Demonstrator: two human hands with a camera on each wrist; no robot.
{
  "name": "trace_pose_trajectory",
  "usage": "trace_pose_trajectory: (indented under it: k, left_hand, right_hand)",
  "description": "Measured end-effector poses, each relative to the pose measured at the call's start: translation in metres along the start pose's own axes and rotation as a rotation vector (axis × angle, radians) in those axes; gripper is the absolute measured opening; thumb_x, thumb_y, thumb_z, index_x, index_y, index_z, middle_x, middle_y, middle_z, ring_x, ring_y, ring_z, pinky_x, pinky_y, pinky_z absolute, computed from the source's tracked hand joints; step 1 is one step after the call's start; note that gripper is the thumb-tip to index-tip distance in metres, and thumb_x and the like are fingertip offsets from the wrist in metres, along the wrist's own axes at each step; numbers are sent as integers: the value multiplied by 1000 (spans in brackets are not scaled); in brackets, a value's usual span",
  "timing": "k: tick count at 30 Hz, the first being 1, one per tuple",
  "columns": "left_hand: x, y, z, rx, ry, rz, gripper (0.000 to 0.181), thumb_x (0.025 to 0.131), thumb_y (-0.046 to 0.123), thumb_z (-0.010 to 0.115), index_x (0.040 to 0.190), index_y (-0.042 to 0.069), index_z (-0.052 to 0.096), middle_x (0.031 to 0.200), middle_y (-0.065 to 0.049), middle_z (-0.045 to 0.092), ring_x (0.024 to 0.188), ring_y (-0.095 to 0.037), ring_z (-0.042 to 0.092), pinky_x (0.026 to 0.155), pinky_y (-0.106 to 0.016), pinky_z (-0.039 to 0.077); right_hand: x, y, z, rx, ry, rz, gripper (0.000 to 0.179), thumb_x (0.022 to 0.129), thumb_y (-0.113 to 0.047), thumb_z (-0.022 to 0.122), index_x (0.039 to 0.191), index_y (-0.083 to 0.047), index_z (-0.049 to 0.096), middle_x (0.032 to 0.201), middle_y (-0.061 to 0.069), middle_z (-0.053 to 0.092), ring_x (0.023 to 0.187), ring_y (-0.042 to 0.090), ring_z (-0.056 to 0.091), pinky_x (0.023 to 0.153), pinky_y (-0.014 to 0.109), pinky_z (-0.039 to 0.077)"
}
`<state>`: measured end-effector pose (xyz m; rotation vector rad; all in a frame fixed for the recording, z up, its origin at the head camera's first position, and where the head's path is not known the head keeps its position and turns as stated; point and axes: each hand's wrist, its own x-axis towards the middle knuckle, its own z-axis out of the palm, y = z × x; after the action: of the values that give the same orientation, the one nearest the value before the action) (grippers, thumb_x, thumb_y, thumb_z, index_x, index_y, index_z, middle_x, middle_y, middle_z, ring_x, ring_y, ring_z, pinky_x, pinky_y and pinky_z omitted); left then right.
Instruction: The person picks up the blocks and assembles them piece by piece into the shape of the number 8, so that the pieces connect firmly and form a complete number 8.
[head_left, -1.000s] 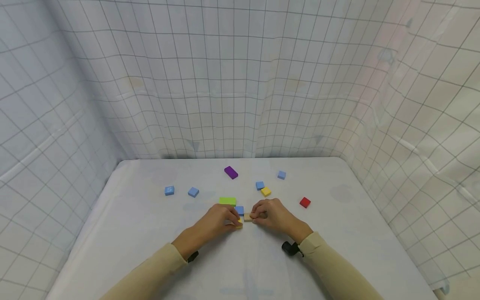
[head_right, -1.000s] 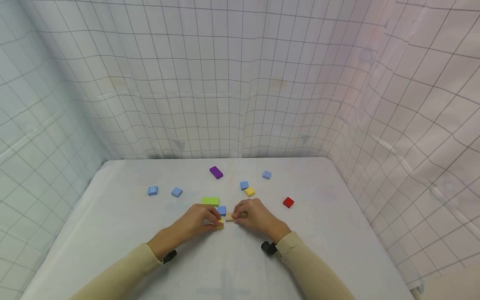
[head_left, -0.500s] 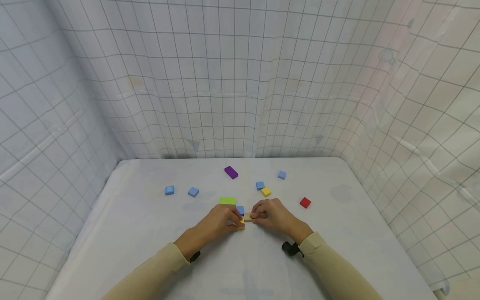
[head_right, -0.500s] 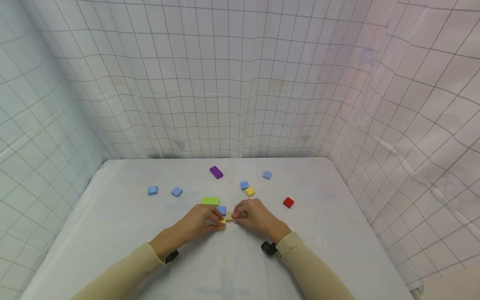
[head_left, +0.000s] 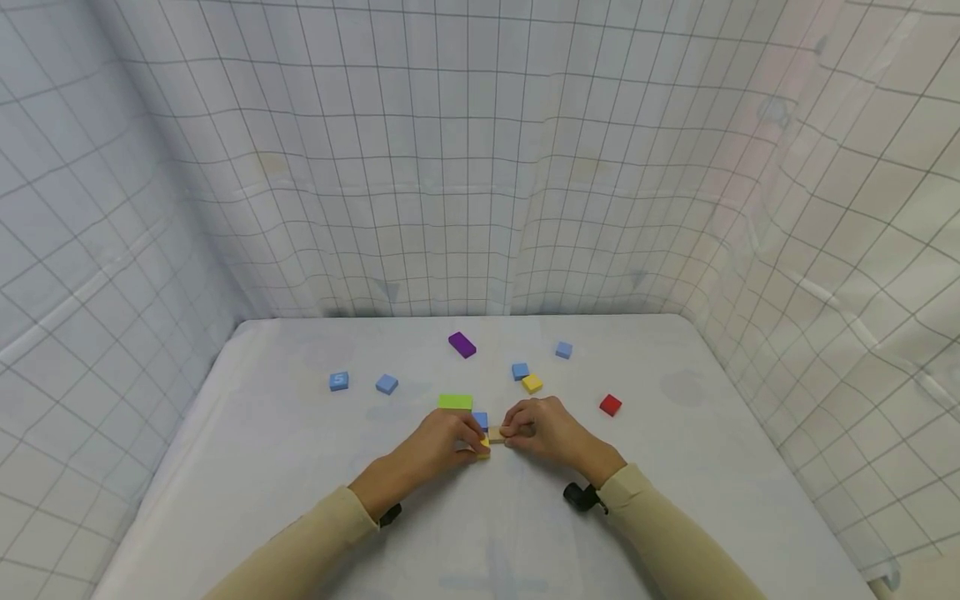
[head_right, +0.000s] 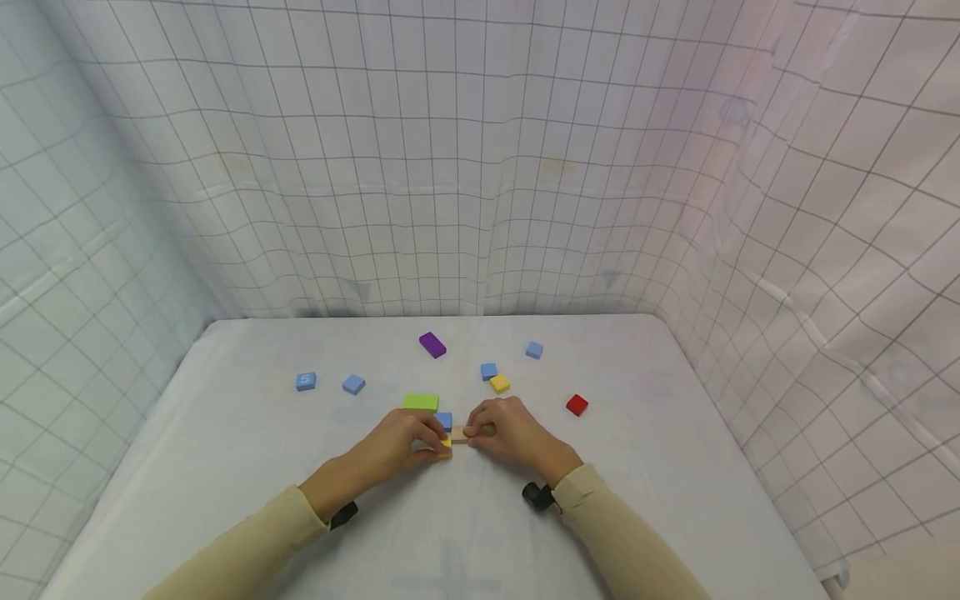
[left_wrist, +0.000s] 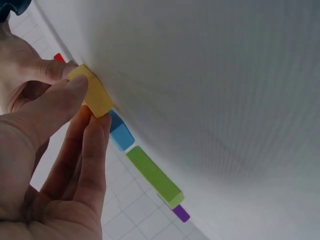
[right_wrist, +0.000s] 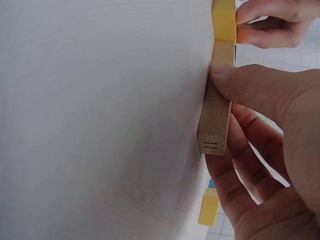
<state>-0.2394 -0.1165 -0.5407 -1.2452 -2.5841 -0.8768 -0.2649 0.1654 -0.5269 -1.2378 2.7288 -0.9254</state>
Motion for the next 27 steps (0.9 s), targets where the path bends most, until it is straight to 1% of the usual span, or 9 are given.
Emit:
trace_pose_trajectory:
  k: [2,5,7,13,18,20,24,27]
  left_hand:
    - [4,18,-10,-17,-15,-85,12,90,5,100,98,13,95,106,-3,86,101,-20,82,93,-35,70]
    - [4,25,-13,-40,-26,-172,13,91,1,98,97,12,94,106,-1,87,104,-20,83,96,-36,70]
    - [4,27,-13,-61,-24,-213,14,91,-2,97,97,10,92,105,-1,88,104,-21,84,96,-36,71]
    - [3,28,-13,-122,-6,-254,19,89,-5,98,101,8,89,101,-1,89,100,-18,85,95,-35,71]
    - [1,30,-13,-122,1,-291,22,88,0,100,106,8,90,106,-2,86,102,-21,82,95,-38,72]
    - [0,31,-13,-126,7,-324,23,88,4,102,108,8,90,108,-3,84,102,-22,80,95,-38,72]
    - [0,32,-13,-141,26,-386,26,89,10,103,110,6,89,108,-6,82,96,-20,79,87,-29,70]
    - [1,33,-13,-151,25,-431,26,90,14,103,110,6,89,105,-5,83,90,-17,76,81,-22,64]
  right_hand:
    - [0,0,-1,4,0,-1,5,100,-9,93,105,-12,93,116,2,88,109,18,83,96,31,70]
    - [0,0,-1,7,2,1,6,100,-9,93,105,-12,93,116,2,88,110,19,84,97,32,70]
    - [0,0,-1,12,2,-1,6,100,-9,93,106,-12,93,116,2,88,110,19,84,98,32,70]
    - [1,0,0,29,2,4,6,100,-9,94,105,-12,94,115,1,88,108,16,83,95,29,69]
    - [1,-3,-1,27,-8,15,6,100,-9,94,105,-12,94,114,1,88,107,15,82,95,28,69]
    - [1,-3,-2,23,-10,18,6,100,-9,94,105,-12,94,115,1,88,108,16,82,96,29,69]
    - [1,-3,-2,20,-13,24,8,100,-9,93,107,-12,94,116,2,88,108,16,82,96,29,69]
    - [1,-2,-2,23,-14,29,9,100,-9,94,108,-11,94,116,1,88,108,16,82,96,30,70]
